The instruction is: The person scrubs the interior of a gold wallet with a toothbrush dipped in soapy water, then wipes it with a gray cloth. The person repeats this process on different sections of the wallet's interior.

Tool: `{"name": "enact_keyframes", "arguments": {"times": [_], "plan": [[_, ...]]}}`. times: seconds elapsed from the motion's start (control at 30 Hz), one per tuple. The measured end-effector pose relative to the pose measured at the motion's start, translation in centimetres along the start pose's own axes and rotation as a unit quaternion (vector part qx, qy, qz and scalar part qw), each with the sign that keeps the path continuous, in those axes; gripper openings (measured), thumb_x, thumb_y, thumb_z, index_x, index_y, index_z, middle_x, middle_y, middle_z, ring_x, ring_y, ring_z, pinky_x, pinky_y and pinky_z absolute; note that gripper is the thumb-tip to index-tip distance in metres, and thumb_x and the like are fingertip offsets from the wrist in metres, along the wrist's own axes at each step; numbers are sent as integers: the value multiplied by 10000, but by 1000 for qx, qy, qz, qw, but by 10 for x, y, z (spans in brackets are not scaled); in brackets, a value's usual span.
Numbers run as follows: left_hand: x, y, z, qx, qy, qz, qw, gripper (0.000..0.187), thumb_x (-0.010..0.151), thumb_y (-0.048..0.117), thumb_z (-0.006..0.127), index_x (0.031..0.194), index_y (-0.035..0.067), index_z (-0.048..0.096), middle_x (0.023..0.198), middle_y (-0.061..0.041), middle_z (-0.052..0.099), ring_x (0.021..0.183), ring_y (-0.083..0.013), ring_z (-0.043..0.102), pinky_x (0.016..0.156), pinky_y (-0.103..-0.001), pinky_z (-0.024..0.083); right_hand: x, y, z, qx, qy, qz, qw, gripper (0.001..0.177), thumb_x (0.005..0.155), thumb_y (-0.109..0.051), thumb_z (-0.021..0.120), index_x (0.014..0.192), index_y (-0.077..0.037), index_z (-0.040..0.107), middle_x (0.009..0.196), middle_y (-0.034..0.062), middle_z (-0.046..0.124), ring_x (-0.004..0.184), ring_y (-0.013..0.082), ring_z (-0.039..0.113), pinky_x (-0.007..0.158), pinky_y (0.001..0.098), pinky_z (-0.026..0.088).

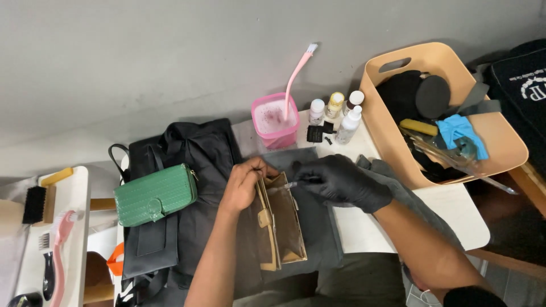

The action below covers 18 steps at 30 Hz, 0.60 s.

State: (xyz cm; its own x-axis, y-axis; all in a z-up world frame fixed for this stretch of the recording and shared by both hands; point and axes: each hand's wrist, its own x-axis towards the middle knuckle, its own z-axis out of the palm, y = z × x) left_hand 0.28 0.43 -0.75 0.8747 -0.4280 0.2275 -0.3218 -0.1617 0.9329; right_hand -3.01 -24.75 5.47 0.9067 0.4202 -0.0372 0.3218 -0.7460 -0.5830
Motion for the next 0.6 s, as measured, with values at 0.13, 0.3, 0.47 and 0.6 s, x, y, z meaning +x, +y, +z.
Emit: {"name": "enact_keyframes", "arguments": {"times": [0.13,0.3,0.47,0.6], "plan": [[-1,-32,-4,19,1,-1,1000,177,831,190,484,753,105,618,786,-149,727,712,-266,621,663,-365,496,-1,14,-26,17,80,28,996,248,832,-426,793,1066,-356,753,862,25,788,946,304,750,812,471,597],[-2,-1,-2,-7,4,7,1000,196,839,209,473,746,87,593,851,-182,780,736,-319,666,710,-415,524,21,-15,-60,-170,128,77,974,196,995,-477,599,1157,-380,651,858,-56,740,938,242,730,849,450,577],[-2,-2,-2,6,2,7,1000,198,844,211,489,766,87,622,830,-181,757,730,-336,668,711,-417,527,84,19,-27,-276,114,39,954,128,972,-434,602,1047,-332,620,819,-46,692,933,222,733,834,438,585],[-3,-2,-3,-1,8,-1,1000,198,844,220,496,774,82,621,846,-174,766,754,-351,673,718,-436,525,94,13,-26,-229,113,62,965,197,1029,-394,539,1024,-229,648,817,49,724,938,323,732,826,512,588]]}}
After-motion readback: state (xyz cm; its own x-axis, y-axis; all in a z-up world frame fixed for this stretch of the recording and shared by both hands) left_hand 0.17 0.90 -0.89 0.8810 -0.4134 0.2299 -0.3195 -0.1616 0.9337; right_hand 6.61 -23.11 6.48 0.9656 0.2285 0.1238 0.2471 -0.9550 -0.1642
